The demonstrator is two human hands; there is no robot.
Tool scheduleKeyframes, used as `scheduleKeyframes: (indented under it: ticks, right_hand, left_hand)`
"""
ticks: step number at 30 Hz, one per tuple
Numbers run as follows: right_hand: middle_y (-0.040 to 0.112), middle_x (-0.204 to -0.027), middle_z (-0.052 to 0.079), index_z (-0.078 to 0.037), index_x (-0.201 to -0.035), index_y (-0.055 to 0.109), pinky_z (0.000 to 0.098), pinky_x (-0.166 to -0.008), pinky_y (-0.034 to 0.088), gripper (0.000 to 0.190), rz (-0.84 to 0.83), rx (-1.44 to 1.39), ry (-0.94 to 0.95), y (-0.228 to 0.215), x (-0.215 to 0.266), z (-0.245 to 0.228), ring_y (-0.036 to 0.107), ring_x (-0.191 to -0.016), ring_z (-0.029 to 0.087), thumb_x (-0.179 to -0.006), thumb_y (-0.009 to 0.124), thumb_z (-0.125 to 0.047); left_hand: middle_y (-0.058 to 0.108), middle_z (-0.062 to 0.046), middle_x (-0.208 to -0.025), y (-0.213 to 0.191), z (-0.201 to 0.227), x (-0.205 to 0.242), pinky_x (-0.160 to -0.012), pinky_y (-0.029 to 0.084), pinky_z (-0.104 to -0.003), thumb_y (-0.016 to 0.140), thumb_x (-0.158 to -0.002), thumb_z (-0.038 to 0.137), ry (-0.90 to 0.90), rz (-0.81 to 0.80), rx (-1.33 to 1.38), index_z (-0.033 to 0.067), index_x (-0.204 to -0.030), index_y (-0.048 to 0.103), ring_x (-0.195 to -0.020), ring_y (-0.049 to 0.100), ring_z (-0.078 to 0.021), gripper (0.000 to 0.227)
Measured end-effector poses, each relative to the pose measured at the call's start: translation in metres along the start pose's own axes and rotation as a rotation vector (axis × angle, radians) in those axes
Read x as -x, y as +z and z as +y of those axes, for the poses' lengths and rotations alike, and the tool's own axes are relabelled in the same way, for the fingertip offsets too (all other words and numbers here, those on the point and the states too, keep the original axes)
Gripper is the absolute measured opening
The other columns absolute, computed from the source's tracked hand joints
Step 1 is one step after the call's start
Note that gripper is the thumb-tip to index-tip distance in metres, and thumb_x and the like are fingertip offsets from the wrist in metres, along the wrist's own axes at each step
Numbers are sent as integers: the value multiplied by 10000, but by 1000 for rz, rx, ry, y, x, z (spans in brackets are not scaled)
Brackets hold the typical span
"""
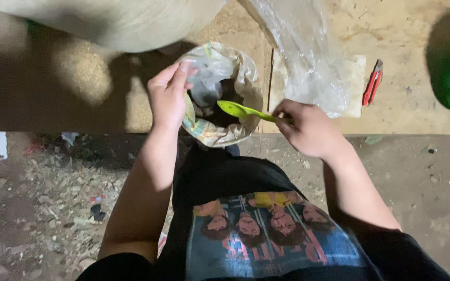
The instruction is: The person scoops a dark granular material from a large sack into a small plastic bag using a green scoop. The person repeatedly fills the scoop and pours the contents into the bag, which is held open with the other hand. The process continues for the duration of the clip.
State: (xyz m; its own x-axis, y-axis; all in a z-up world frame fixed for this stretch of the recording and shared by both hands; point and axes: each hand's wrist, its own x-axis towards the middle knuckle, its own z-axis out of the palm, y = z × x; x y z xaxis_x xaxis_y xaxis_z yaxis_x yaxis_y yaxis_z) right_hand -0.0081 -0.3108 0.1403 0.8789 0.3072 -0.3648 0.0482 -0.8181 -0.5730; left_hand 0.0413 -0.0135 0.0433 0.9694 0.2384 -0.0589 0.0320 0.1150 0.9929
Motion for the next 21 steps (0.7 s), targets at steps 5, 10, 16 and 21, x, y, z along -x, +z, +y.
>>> scheduleKeyframes:
  ticks: [5,10,16,21]
  right_hand:
    - [735,-1011,179,-119,-1237,619,481,-856,552,340,-250,98,-2,64,-55,-12,705,-970,349,-958,650,-309]
    - [668,-1245,217,-118,-1462,469,461,-931,557,487,-327,275,28,152,-127,-30,663,-1159,352,-976,495,-118]
    - [674,-1280,187,-119,-1284,650,479,-954,534,360,-167,132,78,208,-171,-14,661,-1152,375,-1020,434,-233]
    - [701,-1259,173,-131,-1206,710,450,-953,542,336,-177,251,59,210,-175,-13,683,-1150,346,-998,482,-263]
  left_hand:
    - [803,-66,-1000,3,-11,7,-733,571,-250,676,-1016,222,-23,-59,-205,16,-1172,766,-810,706,-104,273]
    - [809,-76,-1009,-3,-14,25,-785,575,-288,685,-1021,228,14,-75,-286,26,-1170,759,-863,722,-122,262]
    - [803,-131,-1010,-15,-7,39,-849,572,-294,710,-980,234,66,63,-590,17,-1124,775,-924,767,-157,268]
    - [795,-142,-1035,-32,-27,39,-841,566,-291,729,-966,230,-62,78,-470,-24,-1127,751,-937,757,-158,302]
